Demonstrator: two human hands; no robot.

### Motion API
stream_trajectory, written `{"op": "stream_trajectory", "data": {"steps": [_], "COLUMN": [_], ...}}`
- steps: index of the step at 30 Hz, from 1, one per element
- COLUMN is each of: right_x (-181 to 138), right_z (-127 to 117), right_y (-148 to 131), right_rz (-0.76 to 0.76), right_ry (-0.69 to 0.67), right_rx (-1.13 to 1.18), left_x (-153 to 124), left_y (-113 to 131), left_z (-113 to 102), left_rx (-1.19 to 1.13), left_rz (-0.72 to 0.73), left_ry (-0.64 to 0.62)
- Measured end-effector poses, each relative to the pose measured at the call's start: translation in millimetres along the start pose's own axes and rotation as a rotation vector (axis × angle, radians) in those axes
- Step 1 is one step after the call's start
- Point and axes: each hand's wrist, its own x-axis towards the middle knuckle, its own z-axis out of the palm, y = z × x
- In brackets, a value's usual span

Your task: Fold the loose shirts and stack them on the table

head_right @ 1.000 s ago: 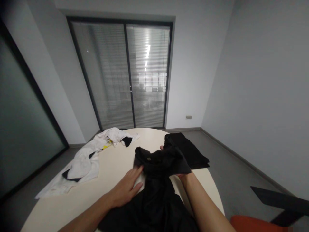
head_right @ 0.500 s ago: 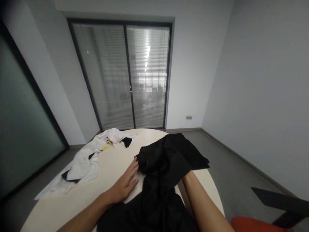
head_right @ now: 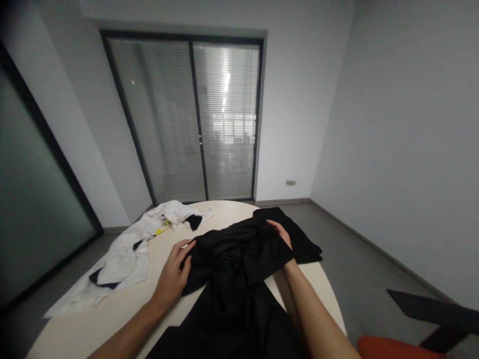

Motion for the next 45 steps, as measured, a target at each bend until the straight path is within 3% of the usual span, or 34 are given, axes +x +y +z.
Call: {"op": "stream_trajectory", "data": {"steps": [3,5,13,16,18,20,25,29,32,36,39,45], "right_x": [-8.1,-15.2,-56.2,-61.7,-59.4,-53.2,-32.4,-26.1,-30.9,-44.1,-52.8,-56.2], "right_z": [7.9,13.5,38.4,45.9,46.2,42.4,26.0,22.3,28.2,40.2,45.6,48.2], "right_y": [-16.6,-29.0,-50.4,-51.8,-55.0,-57.9,-45.0,-28.8,-33.1,-48.6,-49.4,-35.6], "right_rz": [0.126,0.133,-0.138,-0.172,-0.178,-0.179,-0.181,-0.319,-0.414,-0.447,-0.353,-0.198], "right_ry": [-0.007,-0.075,-0.795,-0.919,-0.897,-0.788,-0.322,-0.238,-0.268,-0.408,-0.486,-0.581], "right_rx": [0.098,0.062,-0.513,-0.571,-0.555,-0.545,-0.631,-0.782,-0.79,-0.763,-0.779,-0.894], "left_x": [-2.8,-6.4,-12.6,-5.5,1.3,9.3,24.1,23.5,19.0,11.0,5.3,3.8], "left_y": [-8.3,-12.8,-17.8,-16.2,-16.9,-22.0,-57.0,-75.4,-65.5,-37.1,-23.2,-17.7], "left_z": [4.4,8.5,5.1,-5.1,-14.8,-28.2,-64.4,-66.0,-52.6,-37.5,-32.9,-33.2], "left_rx": [0.018,0.042,0.246,0.221,0.214,0.234,0.272,0.304,0.379,0.379,0.401,0.405], "left_rz": [-0.033,-0.058,-0.277,-0.309,-0.343,-0.379,-0.478,-0.402,-0.29,-0.357,-0.419,-0.331], "left_ry": [-0.046,-0.103,-0.322,-0.394,-0.366,-0.256,0.183,0.267,0.178,-0.197,-0.408,-0.583]}}
